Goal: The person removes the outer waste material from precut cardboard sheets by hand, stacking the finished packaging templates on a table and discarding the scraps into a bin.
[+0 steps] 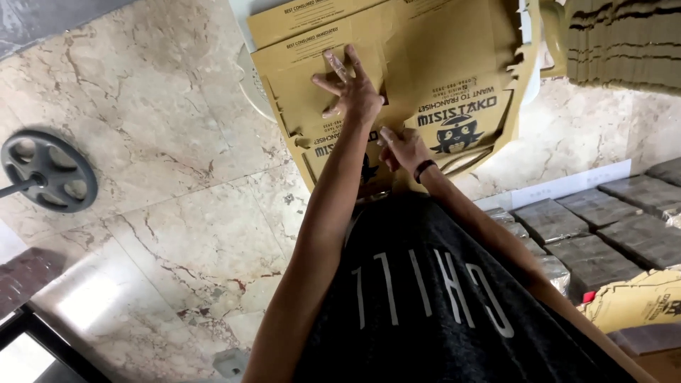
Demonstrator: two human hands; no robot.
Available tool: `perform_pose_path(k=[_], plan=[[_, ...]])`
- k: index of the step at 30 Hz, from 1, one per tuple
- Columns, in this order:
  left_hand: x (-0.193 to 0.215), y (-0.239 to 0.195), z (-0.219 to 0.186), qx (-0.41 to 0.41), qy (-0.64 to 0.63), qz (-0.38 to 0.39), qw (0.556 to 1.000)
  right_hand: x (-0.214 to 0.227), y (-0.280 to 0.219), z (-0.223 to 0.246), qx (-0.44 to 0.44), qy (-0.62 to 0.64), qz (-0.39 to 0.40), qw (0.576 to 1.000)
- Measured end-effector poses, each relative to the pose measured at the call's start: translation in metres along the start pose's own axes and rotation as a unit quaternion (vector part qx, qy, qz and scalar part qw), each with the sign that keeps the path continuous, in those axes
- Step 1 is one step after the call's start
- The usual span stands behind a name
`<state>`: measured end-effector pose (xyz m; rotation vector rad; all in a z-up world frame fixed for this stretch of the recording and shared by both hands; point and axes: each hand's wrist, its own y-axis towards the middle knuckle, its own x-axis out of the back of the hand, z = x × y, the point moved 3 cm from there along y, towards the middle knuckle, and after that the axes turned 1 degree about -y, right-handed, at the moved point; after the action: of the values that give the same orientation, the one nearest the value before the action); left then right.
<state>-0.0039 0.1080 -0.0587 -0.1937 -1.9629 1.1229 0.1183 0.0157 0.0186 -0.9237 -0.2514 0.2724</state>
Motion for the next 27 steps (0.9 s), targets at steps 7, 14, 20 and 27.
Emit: perform_pose_path(k=[7,14,20,27], plan=[[0.013,-0.021,0.016,-0.056,-0.004,0.011,0.998,0.02,0.032,-0.034,-0.127,0.241,0.217,0.937],[0.012,-0.051,0.001,0.017,-0.034,0.024,0.999,0.019,0.028,-0.03,-0.099,0.176,0.128,0.971],[-0.002,-0.036,0.007,-0.014,-0.06,0.008,0.998,0.005,0.006,-0.007,-0.07,0.064,0.017,0.995],[-0.008,-0.029,0.014,-0.02,-0.029,0.009,0.999,0.021,0.014,-0.013,-0.075,0.215,0.143,0.963]])
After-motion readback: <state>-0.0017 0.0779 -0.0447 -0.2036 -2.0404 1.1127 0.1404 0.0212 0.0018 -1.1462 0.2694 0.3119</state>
